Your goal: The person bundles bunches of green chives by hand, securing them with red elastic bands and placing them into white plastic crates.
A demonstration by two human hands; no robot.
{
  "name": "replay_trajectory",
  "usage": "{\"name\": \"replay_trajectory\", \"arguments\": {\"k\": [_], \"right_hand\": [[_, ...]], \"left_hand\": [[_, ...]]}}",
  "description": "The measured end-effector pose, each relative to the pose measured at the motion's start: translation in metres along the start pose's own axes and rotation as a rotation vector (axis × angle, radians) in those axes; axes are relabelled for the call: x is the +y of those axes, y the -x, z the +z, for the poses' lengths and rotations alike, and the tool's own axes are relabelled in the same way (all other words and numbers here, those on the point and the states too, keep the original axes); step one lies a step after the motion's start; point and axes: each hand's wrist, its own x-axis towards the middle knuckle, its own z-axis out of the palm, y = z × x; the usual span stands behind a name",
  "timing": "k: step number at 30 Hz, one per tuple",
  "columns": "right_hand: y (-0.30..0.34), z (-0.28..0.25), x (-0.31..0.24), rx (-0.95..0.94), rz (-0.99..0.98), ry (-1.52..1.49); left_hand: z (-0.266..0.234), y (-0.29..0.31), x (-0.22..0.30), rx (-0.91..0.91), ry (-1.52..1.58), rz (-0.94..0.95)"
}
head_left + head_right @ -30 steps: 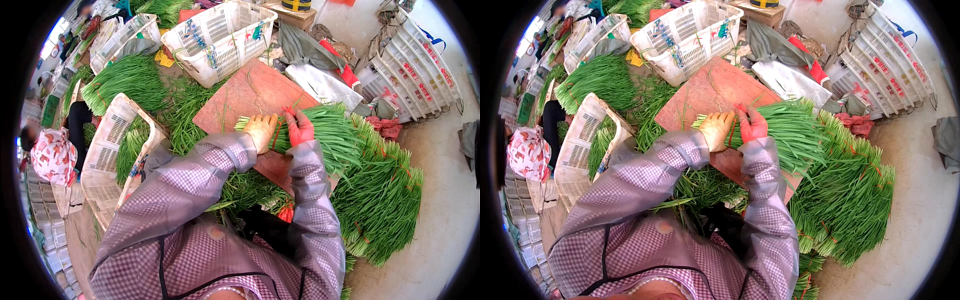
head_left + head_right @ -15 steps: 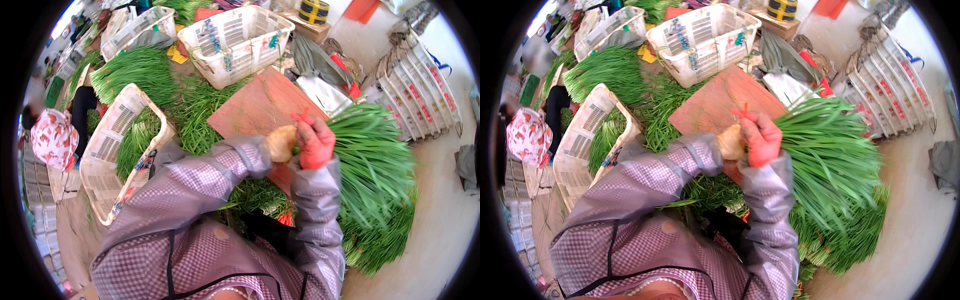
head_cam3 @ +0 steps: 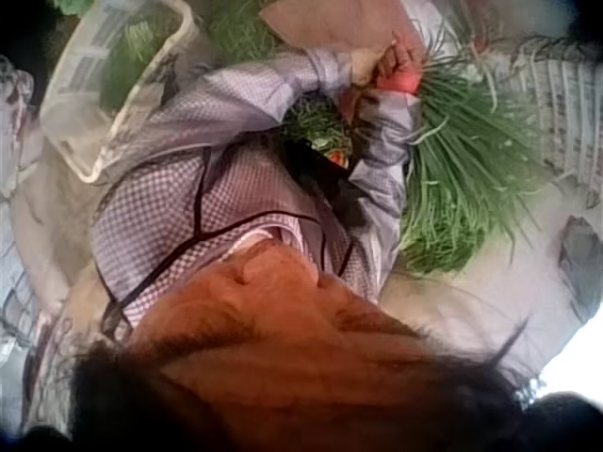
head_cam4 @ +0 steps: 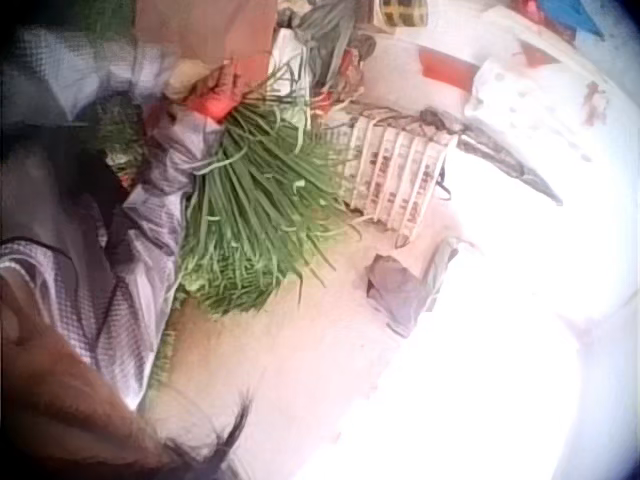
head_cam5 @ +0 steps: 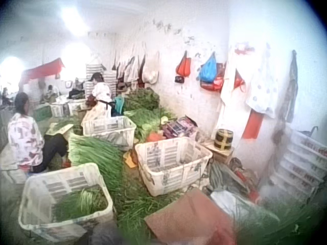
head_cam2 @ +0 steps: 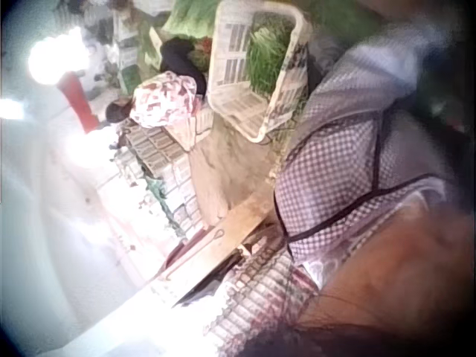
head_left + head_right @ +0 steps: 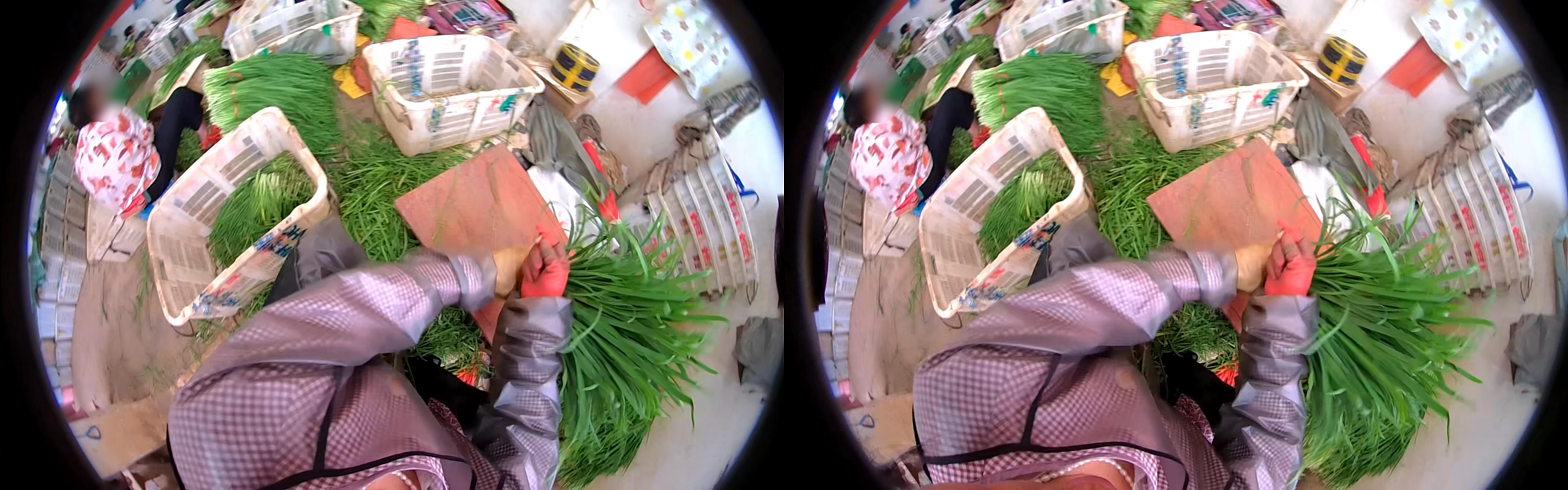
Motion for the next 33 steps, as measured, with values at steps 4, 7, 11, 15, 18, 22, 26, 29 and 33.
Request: {"name": "replay_trajectory", "arguments": {"k": [4,7,11,15,18,22,26,29,33], "right_hand": [[-0.012,0.028,-0.028,0.012,-0.105,-0.010],[-0.014,0.015,-0.019,-0.005,-0.104,-0.068],[-0.033,-0.017,0.080,0.203,0.016,-0.038],[0.004,0.008,0.059,0.062,0.044,0.338],[0.046,0.036,0.083,-0.295,-0.131,0.789],[0.066,0.020,0.112,-0.571,0.094,0.911],[0.077,-0.028,0.156,-0.905,0.364,0.856],[0.073,-0.032,0.169,-0.966,0.382,1.029],[0.060,-0.023,0.174,-0.831,0.389,1.254]], "left_hand": [[-0.069,-0.009,0.040,0.037,-0.438,0.311],[-0.091,0.002,0.040,-0.127,-0.751,0.281],[-0.048,0.017,-0.042,-0.256,-0.737,0.035],[-0.047,0.014,-0.018,-0.391,-0.717,-0.047],[-0.037,0.016,-0.057,-0.124,-0.599,0.097],[-0.031,0.018,-0.044,-0.128,-0.673,0.202],[-0.022,0.024,-0.046,-0.066,-0.705,0.190],[-0.023,0.035,-0.048,0.000,-0.726,0.223],[-0.023,0.034,-0.035,-0.058,-0.804,0.161]]}}
